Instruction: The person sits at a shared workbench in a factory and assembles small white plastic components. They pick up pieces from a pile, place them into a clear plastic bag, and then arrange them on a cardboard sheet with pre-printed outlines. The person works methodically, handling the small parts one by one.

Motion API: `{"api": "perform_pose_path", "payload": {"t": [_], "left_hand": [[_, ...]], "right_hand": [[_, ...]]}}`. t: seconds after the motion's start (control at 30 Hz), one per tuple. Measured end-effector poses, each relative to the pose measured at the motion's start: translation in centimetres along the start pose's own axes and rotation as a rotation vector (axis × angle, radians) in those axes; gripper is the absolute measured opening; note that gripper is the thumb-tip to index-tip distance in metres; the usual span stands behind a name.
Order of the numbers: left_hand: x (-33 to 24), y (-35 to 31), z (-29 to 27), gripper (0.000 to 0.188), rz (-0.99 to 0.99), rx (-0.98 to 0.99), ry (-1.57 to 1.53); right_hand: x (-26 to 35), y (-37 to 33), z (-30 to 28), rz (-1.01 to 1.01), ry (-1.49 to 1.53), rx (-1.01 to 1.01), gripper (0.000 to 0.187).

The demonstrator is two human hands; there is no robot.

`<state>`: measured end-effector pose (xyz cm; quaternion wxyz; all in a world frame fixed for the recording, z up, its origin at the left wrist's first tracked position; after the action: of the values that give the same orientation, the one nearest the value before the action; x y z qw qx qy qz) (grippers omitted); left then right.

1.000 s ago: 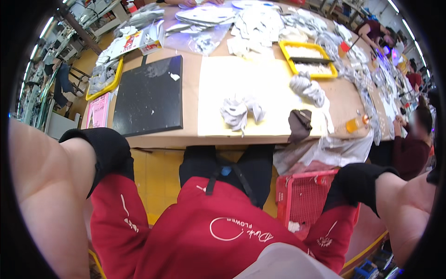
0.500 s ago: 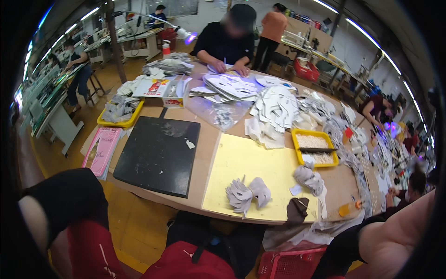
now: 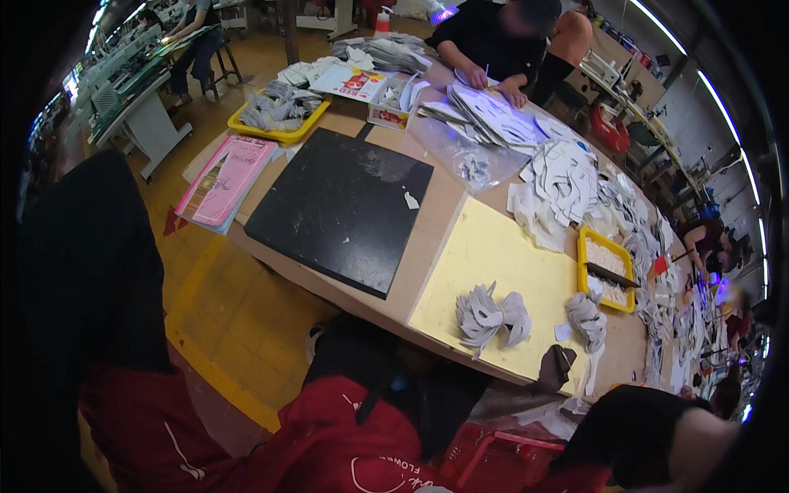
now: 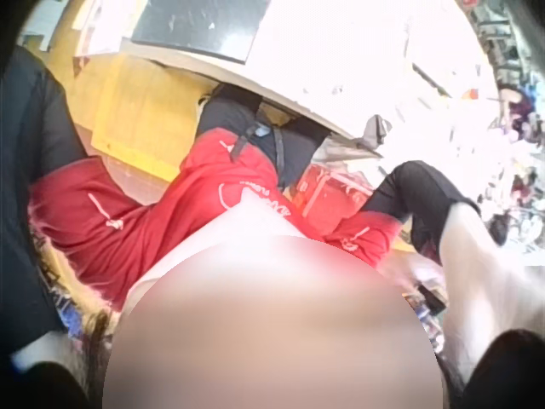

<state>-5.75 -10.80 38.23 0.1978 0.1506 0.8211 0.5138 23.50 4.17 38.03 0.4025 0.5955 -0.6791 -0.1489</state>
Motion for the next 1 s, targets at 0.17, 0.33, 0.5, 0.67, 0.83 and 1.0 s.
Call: {"api": "perform_pose_path", "payload": {"t": [0.17,0.33,0.5,0.67,0.83,1.0], "left_hand": [[-0.2,0.0,-0.9,0.017,-0.017,-0.011,0.01],[-0.5,-0.5,-1.7,0.016,-0.023,-0.05,0.016],[-0.9,-0.8,-2.1,0.015,-0.036,-0.073,-0.007],[-1.4,-1.1,-3.4,0.014,-0.056,-0.133,-0.065],[-2.9,-0.5,-4.1,0.013,-0.076,-0.26,-0.26],[-6.8,-1.7,-4.2,0.013,-0.045,-0.421,-0.834]], "right_hand": [[-0.3,0.1,0.5,0.042,0.041,0.011,0.035],[0.3,0.4,1.0,0.049,0.049,0.019,0.033],[0.5,0.9,1.8,0.072,0.083,0.005,0.032],[0.9,0.8,2.0,0.098,0.102,0.009,0.03],[2.2,1.4,2.2,0.103,0.118,0.004,0.029],[3.6,1.5,1.5,0.124,0.157,-0.024,0.027]]}}
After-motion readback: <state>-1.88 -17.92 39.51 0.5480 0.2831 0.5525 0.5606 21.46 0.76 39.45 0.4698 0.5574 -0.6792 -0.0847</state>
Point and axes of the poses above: each hand's wrist, its own y-axis towards the middle knuckle, its own z-axis out of the palm, x = y × z, the point moved 9 cm from there along y, towards the middle knuckle, and after that the axes turned 4 degrees about y, right-handed, at the moved point
